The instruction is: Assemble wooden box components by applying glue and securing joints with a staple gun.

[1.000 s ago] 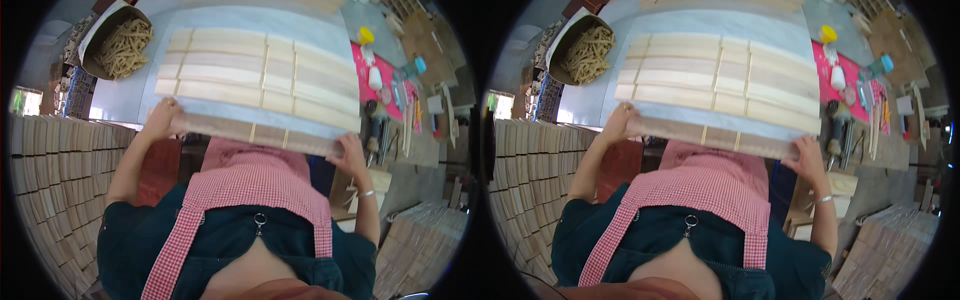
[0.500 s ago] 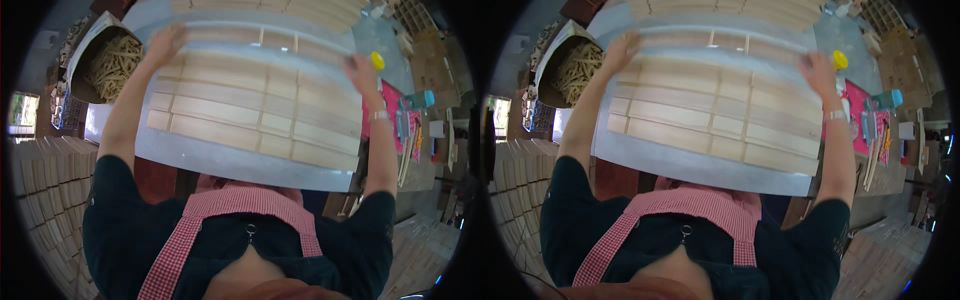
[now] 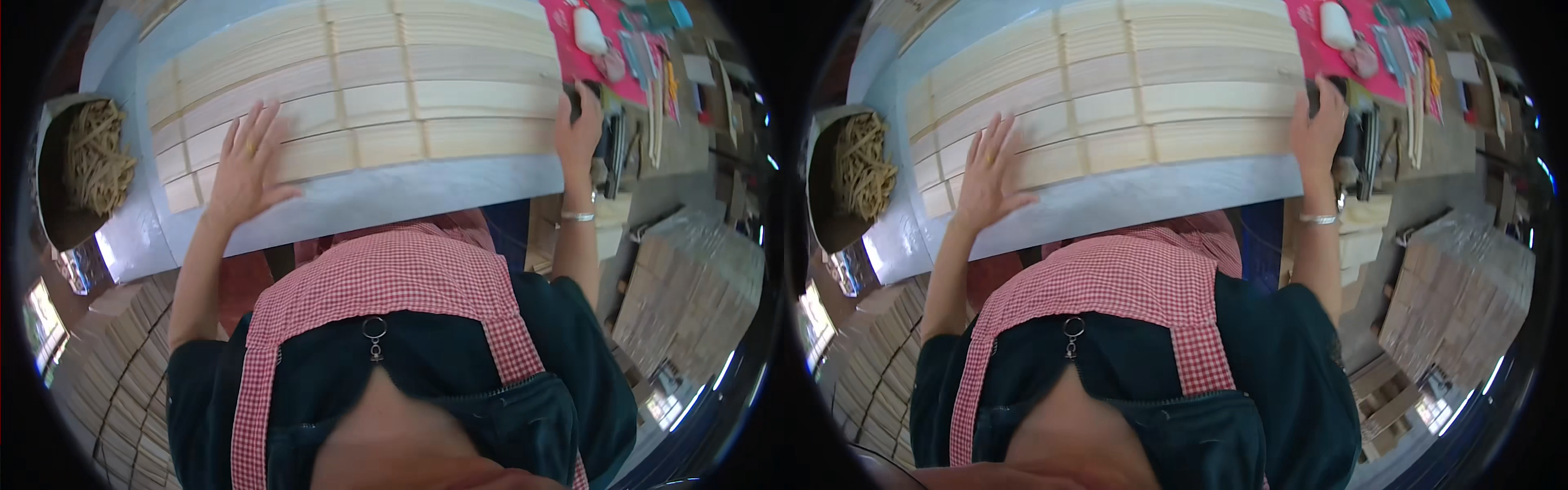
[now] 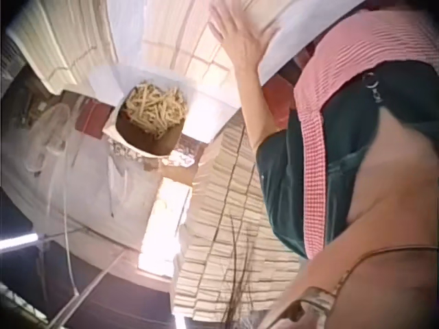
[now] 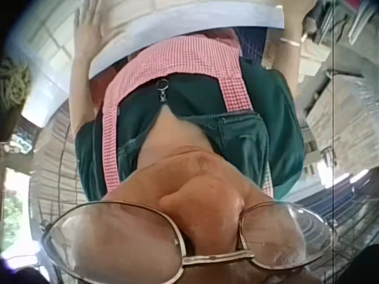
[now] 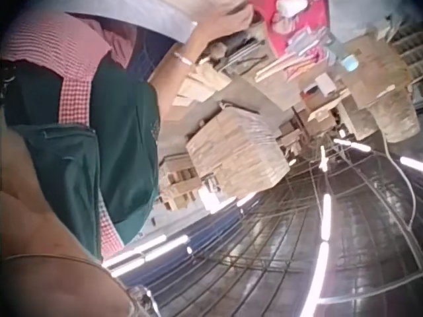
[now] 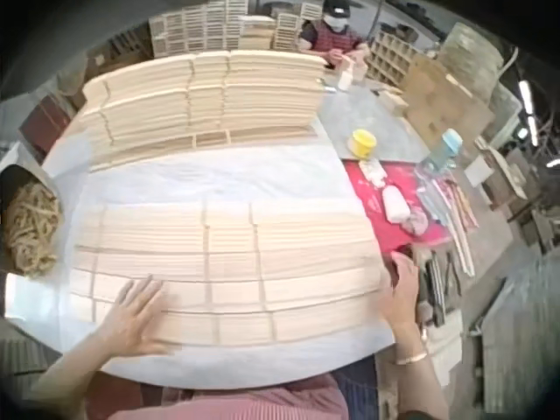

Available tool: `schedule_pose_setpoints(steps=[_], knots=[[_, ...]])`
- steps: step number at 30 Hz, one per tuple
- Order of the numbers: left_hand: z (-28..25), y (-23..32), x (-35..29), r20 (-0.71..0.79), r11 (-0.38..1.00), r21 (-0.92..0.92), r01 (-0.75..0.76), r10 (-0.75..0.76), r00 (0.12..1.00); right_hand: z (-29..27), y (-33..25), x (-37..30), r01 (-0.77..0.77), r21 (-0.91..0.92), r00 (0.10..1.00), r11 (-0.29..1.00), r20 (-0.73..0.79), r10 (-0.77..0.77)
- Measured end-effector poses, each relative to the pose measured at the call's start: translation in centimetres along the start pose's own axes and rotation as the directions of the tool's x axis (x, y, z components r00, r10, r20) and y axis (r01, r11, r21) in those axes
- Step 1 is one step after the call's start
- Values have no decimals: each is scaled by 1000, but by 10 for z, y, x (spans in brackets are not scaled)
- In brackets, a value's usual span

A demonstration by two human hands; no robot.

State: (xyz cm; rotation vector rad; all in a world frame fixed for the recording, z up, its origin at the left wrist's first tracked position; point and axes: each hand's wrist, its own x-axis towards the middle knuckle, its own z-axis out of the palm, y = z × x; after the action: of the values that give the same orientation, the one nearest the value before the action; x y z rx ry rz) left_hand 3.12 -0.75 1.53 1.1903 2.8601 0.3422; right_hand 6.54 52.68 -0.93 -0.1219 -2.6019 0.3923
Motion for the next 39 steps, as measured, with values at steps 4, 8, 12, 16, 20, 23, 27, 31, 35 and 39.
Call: schedule_pose_setpoints(steps=[4, 8, 12, 16, 20, 23, 27, 31, 35, 39], knots=[[23, 17, -11, 33, 992, 91, 85, -89, 996, -17, 7, -89, -144, -66, 988, 987, -60, 140], [39, 22, -15, 25, 979, 168, 113, -119, 993, -10, -2, -105, -248, -3, 969, 969, -18, 248], [42, 25, -20, 4, 970, 210, 125, -129, 992, -2, 5, -103, -218, -62, 972, 974, -106, 211], [41, 29, -24, -20, 976, 173, 133, -131, 991, 0, 12, -94, -216, -117, 976, 969, -43, 212], [42, 29, -21, -41, 977, 138, 163, -159, 986, 15, 20, -77, -299, 5, 953, 954, -59, 298], [45, 30, -19, -63, 973, 152, 174, -166, 984, 23, 21, -68, -301, -52, 953, 952, -50, 299], [46, 29, -19, -77, 971, 158, 178, -167, 983, 26, 15, -66, -317, -119, 948, 941, -40, 314], [42, 27, -23, -48, 972, 159, 175, -170, 984, 28, -3, -62, -366, -157, 930, 917, -28, 366], [48, 24, -17, -33, 966, 201, 160, -156, 987, 27, 15, -67, -317, -218, 947, 923, -22, 320], [46, 23, -24, -40, 964, 199, 177, -172, 984, 12, 32, -70, -101, -166, 987, 981, -141, 78]])
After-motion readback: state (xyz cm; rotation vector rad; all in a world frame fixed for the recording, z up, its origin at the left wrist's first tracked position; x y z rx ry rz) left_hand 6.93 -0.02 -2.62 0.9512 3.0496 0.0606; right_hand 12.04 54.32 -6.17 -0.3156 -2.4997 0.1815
